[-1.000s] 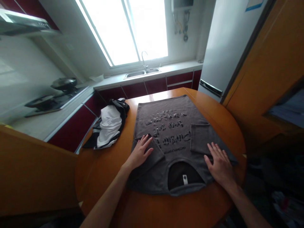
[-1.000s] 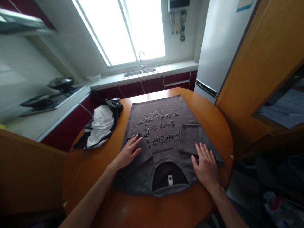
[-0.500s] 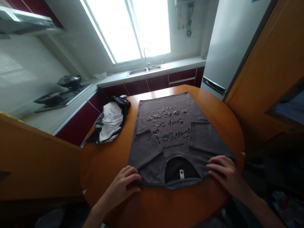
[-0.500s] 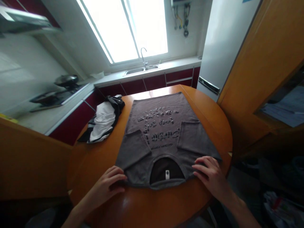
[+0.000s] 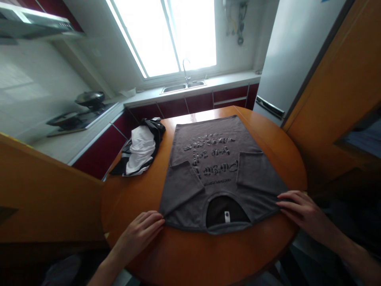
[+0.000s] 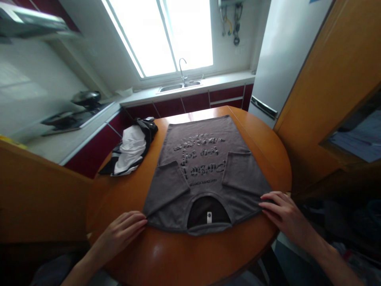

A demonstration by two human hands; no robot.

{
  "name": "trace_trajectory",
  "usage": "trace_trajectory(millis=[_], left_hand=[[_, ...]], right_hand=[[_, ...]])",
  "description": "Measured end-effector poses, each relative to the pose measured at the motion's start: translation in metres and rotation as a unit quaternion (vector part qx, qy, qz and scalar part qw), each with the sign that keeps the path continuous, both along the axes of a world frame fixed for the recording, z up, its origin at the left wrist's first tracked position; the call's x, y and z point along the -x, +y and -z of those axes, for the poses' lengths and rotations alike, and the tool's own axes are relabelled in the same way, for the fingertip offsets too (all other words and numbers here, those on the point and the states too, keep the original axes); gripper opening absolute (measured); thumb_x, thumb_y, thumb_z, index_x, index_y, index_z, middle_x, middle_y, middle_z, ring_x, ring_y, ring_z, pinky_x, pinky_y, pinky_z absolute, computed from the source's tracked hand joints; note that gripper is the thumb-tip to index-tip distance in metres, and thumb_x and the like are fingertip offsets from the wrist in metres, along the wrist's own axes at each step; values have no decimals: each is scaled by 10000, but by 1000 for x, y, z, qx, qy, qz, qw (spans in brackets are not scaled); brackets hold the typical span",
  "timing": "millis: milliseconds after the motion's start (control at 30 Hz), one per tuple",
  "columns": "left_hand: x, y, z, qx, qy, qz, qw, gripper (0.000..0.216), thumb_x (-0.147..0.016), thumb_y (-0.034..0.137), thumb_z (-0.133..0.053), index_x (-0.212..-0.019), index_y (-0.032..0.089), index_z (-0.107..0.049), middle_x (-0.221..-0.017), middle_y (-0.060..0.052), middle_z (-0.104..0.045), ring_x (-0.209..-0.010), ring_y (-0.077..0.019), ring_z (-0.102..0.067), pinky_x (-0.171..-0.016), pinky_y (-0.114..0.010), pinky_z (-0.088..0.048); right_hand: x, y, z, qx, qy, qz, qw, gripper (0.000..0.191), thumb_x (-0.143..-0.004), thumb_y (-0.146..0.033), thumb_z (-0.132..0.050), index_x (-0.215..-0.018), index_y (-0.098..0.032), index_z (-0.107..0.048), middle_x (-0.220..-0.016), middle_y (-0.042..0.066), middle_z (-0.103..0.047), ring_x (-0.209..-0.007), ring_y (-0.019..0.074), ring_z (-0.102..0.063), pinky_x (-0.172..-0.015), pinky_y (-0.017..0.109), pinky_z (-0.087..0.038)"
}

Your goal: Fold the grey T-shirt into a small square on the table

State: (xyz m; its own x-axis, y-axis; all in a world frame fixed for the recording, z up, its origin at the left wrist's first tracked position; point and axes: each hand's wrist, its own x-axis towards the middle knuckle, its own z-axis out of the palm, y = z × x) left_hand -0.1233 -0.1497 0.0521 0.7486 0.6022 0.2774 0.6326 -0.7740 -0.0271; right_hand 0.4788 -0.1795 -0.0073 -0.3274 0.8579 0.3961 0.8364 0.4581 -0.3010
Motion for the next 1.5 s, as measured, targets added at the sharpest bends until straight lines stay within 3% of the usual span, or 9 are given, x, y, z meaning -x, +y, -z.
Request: trace_trajectory(millis=[167, 400, 567, 767, 867, 1133, 1500], left_hand=[[-11, 9, -8, -2, 12, 23, 1000, 221, -1009, 162, -499, -1027, 210, -713, -1008, -40, -719, -942, -163, -669, -870, -294, -555], [-10, 15, -11, 7, 6, 43, 999, 220, -975, 106, -507, -1025, 211, -693, -974, -34, -706, -926, -160, -659, -864, -292, -538], [-5, 18, -4, 15, -1, 54, 998, 226, -933, 60, -528, -1022, 211, -671, -988, -33, -710, -949, -156, -663, -902, -295, -531], [0, 19, 7, 5, -35, -10, 999, 264, -895, 70, -482, -1054, 197, -649, -1138, -80, -684, -1090, -197, -635, -964, -332, -537], [4, 22, 9, -3, -22, -9, 1000, 315, -910, 86, -483, -1144, 210, -655, -1153, -71, -691, -1100, -197, -634, -990, -341, -531], [14, 23, 7, 19, -18, 43, 999, 333, -982, 109, -518, -1266, 221, -650, -1172, -62, -727, -1117, -175, -654, -974, -307, -567], [10, 12, -10, 48, -63, 42, 996, 306, -986, 84, -452, -1171, 199, -666, -1089, -69, -741, -1036, -167, -670, -924, -274, -578]], right_hand=[[-8, 6, -4, -10, -41, -19, 999, 188, -936, -378, -623, -1032, -325, -775, -1168, 33, -717, -1113, 246, -635, -960, 401, -515], [-15, 8, -5, -22, -90, -30, 995, 327, -927, -190, -534, -1156, -320, -729, -1226, 23, -690, -1133, 213, -625, -999, 372, -492], [-10, 10, -5, -53, -61, -4, 997, 349, -931, -182, -512, -1202, -289, -704, -1186, 49, -687, -1091, 207, -641, -999, 360, -488], [-9, 13, 3, -71, -31, 4, 997, 246, -933, -211, -546, -1103, -268, -715, -1183, 68, -675, -1103, 234, -638, -979, 388, -500], [-12, 14, 9, -71, -24, 14, 997, 229, -939, -223, -558, -1104, -261, -712, -1192, 72, -677, -1101, 241, -640, -973, 401, -505], [-20, 11, 10, -74, -7, -17, 997, 293, -960, -208, -549, -1193, -291, -706, -1174, 25, -741, -1089, 223, -676, -1007, 413, -505], [-22, 0, -4, -92, 10, -24, 995, 279, -982, -201, -523, -1164, -273, -723, -1130, 24, -760, -1047, 196, -695, -936, 359, -528]])
